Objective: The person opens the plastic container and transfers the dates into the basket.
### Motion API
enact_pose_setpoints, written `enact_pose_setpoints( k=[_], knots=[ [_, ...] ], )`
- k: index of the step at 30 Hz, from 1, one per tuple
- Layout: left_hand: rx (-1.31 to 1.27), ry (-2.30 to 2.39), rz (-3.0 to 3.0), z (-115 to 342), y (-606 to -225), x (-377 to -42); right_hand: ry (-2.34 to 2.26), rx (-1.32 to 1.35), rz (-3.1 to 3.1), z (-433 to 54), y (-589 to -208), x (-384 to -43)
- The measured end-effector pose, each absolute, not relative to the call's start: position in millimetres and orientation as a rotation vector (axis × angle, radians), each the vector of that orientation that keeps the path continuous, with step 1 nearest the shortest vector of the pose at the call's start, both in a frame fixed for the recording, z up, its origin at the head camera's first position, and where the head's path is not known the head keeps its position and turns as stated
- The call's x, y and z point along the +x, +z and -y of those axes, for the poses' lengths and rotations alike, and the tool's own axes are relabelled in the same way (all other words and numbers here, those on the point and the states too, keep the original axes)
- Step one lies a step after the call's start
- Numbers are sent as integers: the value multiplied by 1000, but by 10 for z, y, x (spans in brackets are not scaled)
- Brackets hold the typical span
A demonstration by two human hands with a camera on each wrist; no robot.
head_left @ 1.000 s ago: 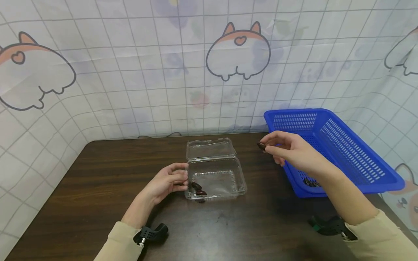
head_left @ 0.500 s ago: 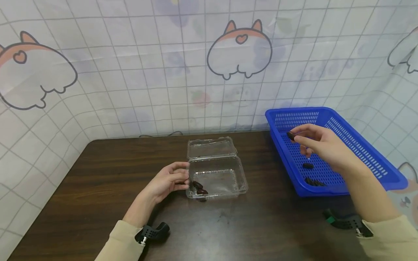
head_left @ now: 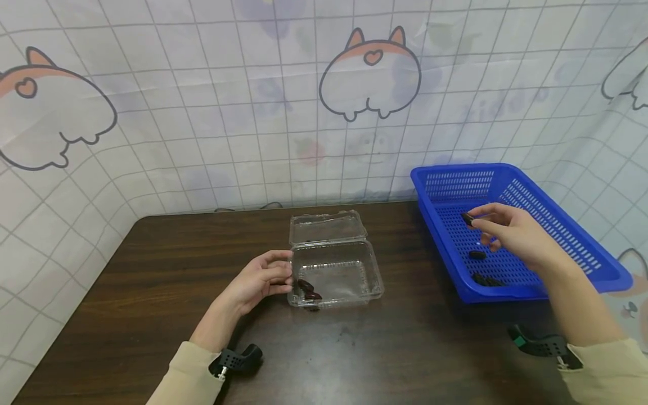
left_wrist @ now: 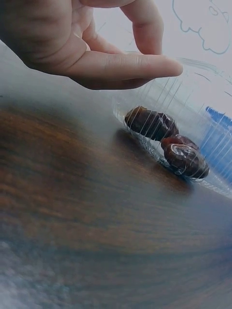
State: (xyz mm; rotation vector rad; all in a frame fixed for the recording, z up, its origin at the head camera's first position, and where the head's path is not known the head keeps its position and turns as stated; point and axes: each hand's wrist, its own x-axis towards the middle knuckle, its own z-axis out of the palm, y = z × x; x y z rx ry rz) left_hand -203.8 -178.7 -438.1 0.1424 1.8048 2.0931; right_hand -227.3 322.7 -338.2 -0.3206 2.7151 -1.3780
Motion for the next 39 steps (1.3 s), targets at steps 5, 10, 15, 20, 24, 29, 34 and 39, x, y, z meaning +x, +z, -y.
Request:
enact_pose_setpoints(
  k=[5, 10, 15, 20, 24, 29, 34, 39],
  knots=[
    [147, 2087, -1808, 1788, -4385, -2041, -1365, -324, -2689, -3263, -3408, -2284],
    [149, 2082, -1813, 1789, -4396, -2049, -1378, -345, -2687, -3250, -3410, -2281],
    [148, 2079, -1819, 1790, -4397, -2050, -1407, -386, -2652, -3143, -3374, -2267],
    [146, 2082, -1816, 1785, -4392, -2045, -1419, -418, -2629, -2994, -3332, -2267],
    [144, 2084, -1811, 1784, -4388, -2041, -1405, -466, -2625, -2845, -3296, -2282],
    [144, 2083, -1811, 1785, -4385, -2044, -1393, -501, -2599, -2634, -3251, -2313],
    [144, 2078, -1816, 1782, -4380, -2046, -1413, -565, -2538, -2418, -3255, -2332],
    [146, 2078, -1818, 1781, -4384, -2041, -1418, -600, -2470, -2205, -3295, -2354]
  ],
)
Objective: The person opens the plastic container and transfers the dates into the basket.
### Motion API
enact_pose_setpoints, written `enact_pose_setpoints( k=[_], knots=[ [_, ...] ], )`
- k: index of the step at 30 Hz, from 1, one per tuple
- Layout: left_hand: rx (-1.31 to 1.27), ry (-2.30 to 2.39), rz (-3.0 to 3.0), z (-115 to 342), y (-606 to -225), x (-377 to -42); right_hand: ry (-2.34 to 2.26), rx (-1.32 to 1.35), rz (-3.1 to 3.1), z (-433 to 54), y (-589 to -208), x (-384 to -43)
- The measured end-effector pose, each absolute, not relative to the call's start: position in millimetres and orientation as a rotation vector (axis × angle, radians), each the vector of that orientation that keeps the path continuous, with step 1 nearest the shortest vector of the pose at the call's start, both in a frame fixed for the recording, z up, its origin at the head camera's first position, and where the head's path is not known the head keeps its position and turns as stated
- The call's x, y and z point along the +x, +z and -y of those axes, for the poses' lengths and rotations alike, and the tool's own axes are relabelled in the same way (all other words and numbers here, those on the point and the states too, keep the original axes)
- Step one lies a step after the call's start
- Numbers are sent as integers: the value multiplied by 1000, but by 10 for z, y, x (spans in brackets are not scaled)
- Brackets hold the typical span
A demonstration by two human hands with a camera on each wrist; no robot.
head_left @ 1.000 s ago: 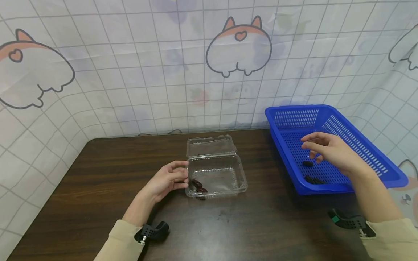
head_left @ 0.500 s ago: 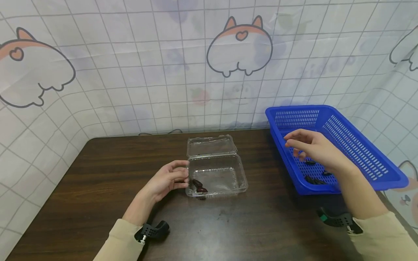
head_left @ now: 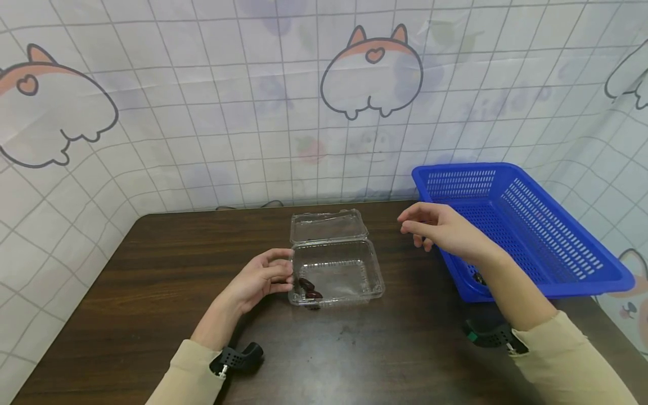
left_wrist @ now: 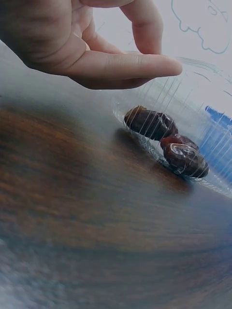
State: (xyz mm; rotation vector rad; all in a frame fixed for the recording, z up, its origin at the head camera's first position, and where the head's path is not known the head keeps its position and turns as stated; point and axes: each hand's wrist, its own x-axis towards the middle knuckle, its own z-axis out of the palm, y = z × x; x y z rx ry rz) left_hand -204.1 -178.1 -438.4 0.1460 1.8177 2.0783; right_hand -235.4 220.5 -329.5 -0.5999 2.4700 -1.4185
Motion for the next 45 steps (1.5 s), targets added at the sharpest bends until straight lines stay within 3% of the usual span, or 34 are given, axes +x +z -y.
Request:
enact_pose_setpoints(
  k=[45],
  knots=[
    [139, 2076, -1820, 1772, -4380, -2053, -1308, -848, -2116, -1011, -3870, -2332]
  ],
)
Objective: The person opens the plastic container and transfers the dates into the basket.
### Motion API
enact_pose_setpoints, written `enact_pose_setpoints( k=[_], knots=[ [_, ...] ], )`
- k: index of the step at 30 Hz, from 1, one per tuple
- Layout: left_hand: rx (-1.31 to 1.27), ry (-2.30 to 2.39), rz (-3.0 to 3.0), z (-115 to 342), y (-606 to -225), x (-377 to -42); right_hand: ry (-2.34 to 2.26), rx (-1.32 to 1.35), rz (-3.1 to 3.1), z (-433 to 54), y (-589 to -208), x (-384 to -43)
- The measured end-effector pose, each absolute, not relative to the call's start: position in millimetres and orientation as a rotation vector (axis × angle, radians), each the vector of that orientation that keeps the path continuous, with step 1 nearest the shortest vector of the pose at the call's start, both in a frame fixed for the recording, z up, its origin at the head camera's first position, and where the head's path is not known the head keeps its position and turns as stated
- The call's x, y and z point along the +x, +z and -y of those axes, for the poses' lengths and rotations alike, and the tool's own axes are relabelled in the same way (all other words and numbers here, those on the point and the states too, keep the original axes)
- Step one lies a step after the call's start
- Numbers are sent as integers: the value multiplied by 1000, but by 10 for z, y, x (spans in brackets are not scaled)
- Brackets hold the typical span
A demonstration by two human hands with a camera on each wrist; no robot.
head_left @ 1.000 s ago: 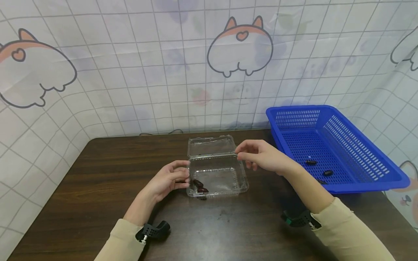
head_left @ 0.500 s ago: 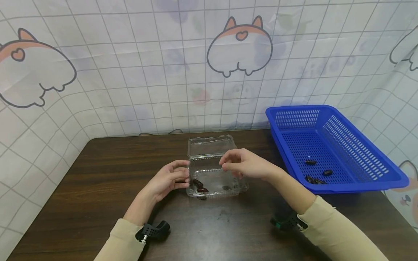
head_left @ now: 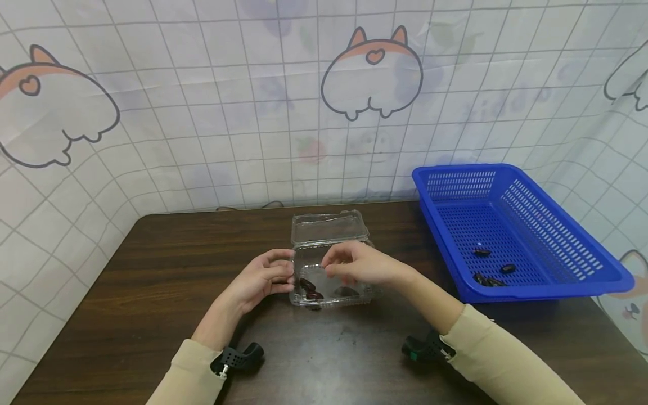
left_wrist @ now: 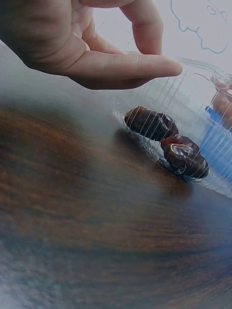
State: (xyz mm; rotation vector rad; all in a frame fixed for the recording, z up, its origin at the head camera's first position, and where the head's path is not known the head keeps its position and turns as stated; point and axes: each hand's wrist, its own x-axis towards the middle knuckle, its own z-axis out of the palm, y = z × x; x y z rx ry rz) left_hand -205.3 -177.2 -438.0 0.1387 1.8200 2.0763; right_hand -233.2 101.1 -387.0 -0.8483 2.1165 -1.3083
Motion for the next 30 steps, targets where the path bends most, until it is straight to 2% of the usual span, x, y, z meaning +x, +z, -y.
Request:
enact_pose_setpoints(
  k=[30],
  knots=[
    [126, 2071, -1827, 1775, -4373, -2038, -1137, -843, -2157, -706, -4137, -2388]
  ],
)
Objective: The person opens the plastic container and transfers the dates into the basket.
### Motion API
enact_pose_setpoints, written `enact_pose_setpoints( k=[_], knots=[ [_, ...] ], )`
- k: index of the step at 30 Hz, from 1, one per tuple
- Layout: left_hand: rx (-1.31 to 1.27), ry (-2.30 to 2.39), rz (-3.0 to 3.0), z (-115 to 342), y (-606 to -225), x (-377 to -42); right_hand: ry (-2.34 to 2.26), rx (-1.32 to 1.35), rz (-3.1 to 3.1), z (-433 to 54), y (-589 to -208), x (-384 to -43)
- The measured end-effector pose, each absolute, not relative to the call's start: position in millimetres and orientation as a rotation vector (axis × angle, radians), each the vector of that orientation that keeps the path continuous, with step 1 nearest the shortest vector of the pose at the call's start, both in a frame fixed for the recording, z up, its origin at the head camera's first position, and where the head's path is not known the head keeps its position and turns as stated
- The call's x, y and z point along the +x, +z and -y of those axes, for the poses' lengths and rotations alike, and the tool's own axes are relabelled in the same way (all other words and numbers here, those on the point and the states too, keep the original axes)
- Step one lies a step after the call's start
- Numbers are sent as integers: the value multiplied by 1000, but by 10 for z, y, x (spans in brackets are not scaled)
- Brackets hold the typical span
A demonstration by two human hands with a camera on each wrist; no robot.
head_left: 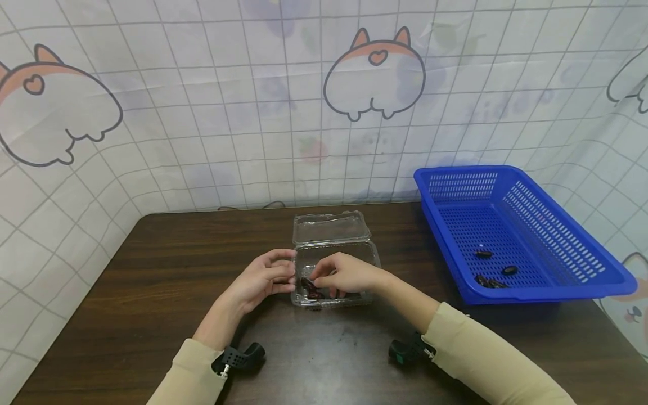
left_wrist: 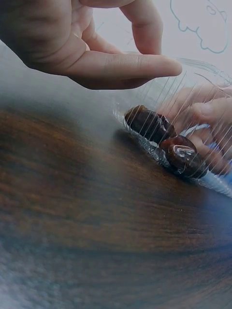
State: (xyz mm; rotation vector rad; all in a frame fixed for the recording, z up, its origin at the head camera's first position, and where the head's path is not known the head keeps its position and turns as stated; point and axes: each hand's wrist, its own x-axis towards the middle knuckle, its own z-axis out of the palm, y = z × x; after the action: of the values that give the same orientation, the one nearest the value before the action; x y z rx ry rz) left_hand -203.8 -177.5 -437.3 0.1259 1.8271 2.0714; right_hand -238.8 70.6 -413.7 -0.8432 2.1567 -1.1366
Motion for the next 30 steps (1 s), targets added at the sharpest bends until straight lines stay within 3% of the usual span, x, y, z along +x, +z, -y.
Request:
enact_pose_setpoints(
  k=[30],
  knots=[
    [133, 2095, -1797, 1783, -4371, -2043, -1040, -849, -2417, -438, -4160, -2381]
  ],
)
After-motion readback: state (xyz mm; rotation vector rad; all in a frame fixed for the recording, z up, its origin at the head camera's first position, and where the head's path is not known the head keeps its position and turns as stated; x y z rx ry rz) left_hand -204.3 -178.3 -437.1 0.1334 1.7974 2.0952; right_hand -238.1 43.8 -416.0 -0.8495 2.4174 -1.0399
